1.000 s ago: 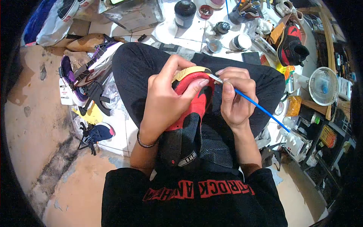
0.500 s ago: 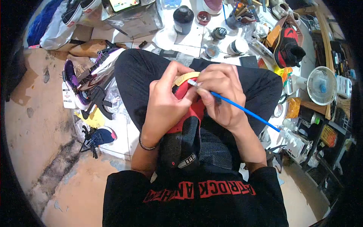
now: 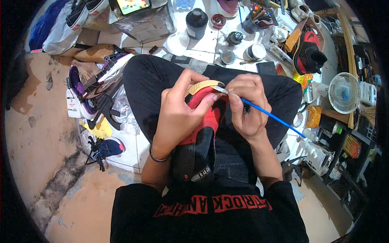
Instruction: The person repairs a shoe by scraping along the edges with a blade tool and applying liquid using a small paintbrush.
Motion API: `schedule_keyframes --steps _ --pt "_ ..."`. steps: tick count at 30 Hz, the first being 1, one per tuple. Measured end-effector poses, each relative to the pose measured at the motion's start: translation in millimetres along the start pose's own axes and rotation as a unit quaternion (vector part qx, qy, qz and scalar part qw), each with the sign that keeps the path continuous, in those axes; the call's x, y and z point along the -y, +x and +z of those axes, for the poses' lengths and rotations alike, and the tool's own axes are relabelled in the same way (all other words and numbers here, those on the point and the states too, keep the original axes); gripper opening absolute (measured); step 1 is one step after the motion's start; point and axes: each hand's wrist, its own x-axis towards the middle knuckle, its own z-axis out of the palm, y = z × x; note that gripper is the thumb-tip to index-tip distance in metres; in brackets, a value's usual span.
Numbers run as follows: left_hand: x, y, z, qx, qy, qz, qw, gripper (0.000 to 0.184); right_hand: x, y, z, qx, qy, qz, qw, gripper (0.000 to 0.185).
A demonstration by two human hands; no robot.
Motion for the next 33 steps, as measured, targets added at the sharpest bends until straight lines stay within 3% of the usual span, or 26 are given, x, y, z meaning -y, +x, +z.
schedule_keyframes --steps 4,8,9,12,16,23,25,26,29,31,33 --pt "0.4 2.0 -2.5 -0.003 0.003 0.016 1.000 0.027 -5.9 -16.0 3.1 -0.047 0.020 0.035 0.998 0.009" --pt "3.1 5.0 -7.1 -0.010 0.006 0.016 1.000 0.028 -10.6 -25.6 -2.5 -0.088 0.043 0.144 0.985 0.009" --pt "2.9 0.9 -10.6 -0.008 -0.014 -0.013 1.000 0.028 -3.6 -23.7 -6.5 -0.112 0.116 0.233 0.959 0.014" --pt "20.6 2.4 -27.4 -0.028 -0.017 -0.004 0.999 0.022 -0.8 -18.0 -18.3 -0.181 0.362 0.317 0.858 0.017" --pt "42.6 7.5 -51.1 -0.064 -0.004 -0.025 0.998 0.020 24.4 -19.0 -33.2 -0.202 0.493 0.277 0.799 0.014" --pt "73.3 10.8 -53.4 -0.047 0.005 -0.044 0.998 0.028 53.3 -25.8 -38.0 -0.184 0.572 0.233 0.764 0.017" --pt "69.2 12.0 -49.6 -0.065 0.015 -0.009 0.998 0.032 57.9 -23.7 -39.0 -0.190 0.566 0.220 0.771 0.018" --pt "63.4 12.8 -56.3 -0.028 0.076 -0.003 0.997 0.037 57.6 -23.5 -38.2 -0.191 0.559 0.214 0.778 0.018" --pt "-8.0 -0.2 -44.7 -0.003 0.028 0.119 0.992 0.035 60.2 -21.1 -35.9 -0.196 0.530 0.203 0.800 0.019" --pt "-54.5 -20.5 -33.4 0.111 -0.132 0.115 0.978 0.029 63.1 -21.1 -33.0 -0.184 0.500 0.198 0.823 0.020" --pt "-77.9 -30.5 -25.3 0.161 -0.097 0.105 0.977 0.032 67.2 -24.6 -27.2 -0.188 0.454 0.185 0.851 0.015"
